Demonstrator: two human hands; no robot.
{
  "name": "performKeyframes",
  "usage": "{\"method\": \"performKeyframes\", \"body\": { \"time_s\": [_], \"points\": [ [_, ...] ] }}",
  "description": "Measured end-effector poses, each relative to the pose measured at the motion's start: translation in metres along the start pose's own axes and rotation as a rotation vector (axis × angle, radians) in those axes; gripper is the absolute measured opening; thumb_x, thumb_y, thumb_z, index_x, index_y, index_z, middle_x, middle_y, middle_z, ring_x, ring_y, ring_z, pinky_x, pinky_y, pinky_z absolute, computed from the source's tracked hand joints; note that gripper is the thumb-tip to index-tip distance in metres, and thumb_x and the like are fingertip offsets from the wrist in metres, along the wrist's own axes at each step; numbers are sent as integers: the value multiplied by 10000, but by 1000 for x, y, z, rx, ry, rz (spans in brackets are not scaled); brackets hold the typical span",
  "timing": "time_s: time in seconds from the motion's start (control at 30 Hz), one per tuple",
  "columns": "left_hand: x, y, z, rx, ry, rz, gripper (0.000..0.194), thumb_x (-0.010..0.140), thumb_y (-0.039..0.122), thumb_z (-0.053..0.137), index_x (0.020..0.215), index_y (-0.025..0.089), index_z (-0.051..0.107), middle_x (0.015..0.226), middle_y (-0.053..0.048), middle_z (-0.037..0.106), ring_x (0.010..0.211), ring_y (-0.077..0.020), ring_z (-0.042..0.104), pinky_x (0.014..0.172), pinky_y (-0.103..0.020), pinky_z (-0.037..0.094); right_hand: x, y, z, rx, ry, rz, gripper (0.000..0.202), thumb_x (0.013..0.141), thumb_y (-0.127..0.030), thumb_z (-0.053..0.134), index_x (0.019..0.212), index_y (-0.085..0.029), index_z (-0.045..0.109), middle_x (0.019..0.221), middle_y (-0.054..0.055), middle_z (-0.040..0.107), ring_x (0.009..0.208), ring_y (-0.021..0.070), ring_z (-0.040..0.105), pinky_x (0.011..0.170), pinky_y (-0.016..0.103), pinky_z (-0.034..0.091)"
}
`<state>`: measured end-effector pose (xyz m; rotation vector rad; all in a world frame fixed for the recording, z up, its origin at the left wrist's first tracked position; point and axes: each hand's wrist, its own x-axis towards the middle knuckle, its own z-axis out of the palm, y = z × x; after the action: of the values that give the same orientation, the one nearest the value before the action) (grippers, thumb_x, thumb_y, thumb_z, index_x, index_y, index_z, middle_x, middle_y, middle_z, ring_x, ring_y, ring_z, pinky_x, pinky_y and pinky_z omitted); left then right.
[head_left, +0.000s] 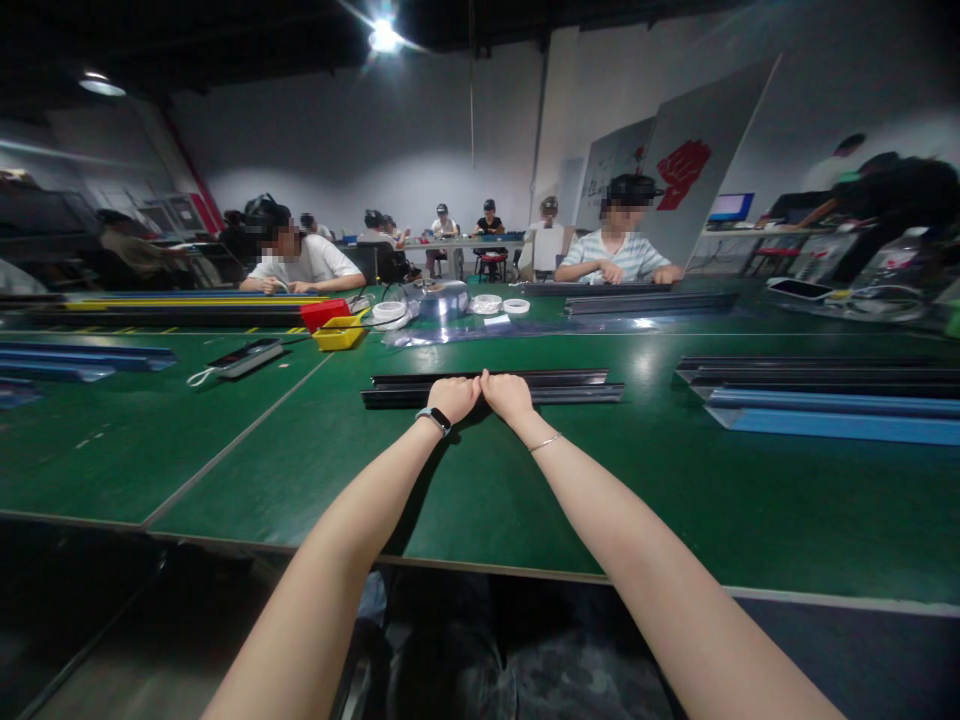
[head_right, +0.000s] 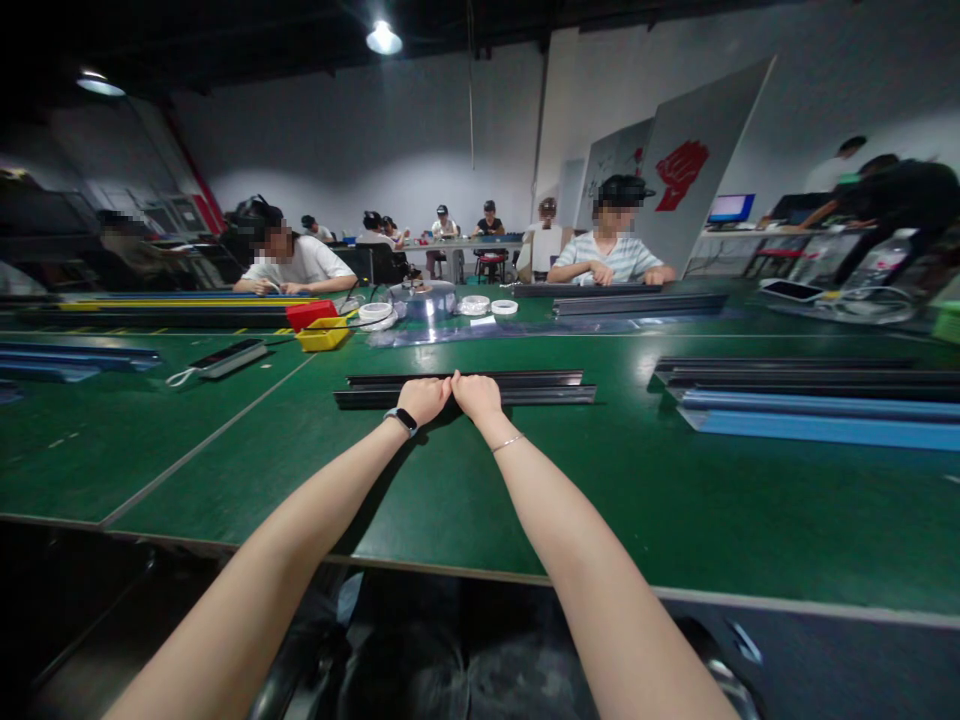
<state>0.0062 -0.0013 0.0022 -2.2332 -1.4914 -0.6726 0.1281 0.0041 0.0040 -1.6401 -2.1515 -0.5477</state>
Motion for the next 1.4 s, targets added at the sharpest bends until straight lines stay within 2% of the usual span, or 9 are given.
{"method": "performKeyframes", "body": {
  "time_s": [0.47, 0.7, 0.9, 1.03, 1.2, 1.4],
  "points": [
    [2, 0, 1, 19, -21, -44, 529, 827, 357, 160, 709, 105, 610, 638, -114, 585, 637, -165, 542, 577, -260, 346, -4, -2, -2, 68, 81, 84, 540, 829, -365, 150, 742, -111, 620, 719, 122, 610, 695, 164, 548, 610, 235, 360],
    [1, -6, 2, 58, 5, -180, 607, 816, 386, 122, 612, 76, 603, 601, -139, 575, 618, -191, 546, 550, -276, 349, -3, -1, -1, 57, 80, 125, 568, 824, -367, 138, 722, -104, 631, 712, 134, 609, 685, 170, 553, 607, 247, 365],
    [0, -4, -1, 39, 45, -92, 542, 826, 350, 147, 668, 96, 599, 666, -118, 586, 650, -171, 545, 567, -258, 349, -2, -1, 1, 20, 21, 97, 571, 825, -369, 120, 752, -123, 631, 715, 124, 615, 676, 178, 561, 612, 264, 367],
    [0, -2, 0, 29, 7, -37, 547, 828, 362, 133, 681, 109, 595, 666, -103, 583, 634, -158, 538, 575, -258, 343, -1, 0, 1, 15, -3, 93, 571, 824, -378, 127, 753, -111, 628, 700, 127, 613, 674, 175, 560, 619, 262, 368],
    [0, -1, 1, 40, -10, -47, 577, 825, 381, 113, 683, 97, 595, 674, -110, 581, 629, -155, 534, 573, -254, 340, 1, 2, 2, 51, 16, 102, 553, 819, -386, 182, 716, -77, 629, 668, 142, 609, 676, 176, 560, 636, 253, 370],
    [0, 0, -1, 31, -21, -58, 573, 827, 379, 124, 686, 92, 599, 672, -113, 583, 647, -158, 538, 584, -256, 348, 3, 2, 2, 27, 17, 105, 539, 819, -375, 183, 710, -88, 627, 675, 144, 608, 668, 181, 560, 645, 272, 373]
  ]
}}
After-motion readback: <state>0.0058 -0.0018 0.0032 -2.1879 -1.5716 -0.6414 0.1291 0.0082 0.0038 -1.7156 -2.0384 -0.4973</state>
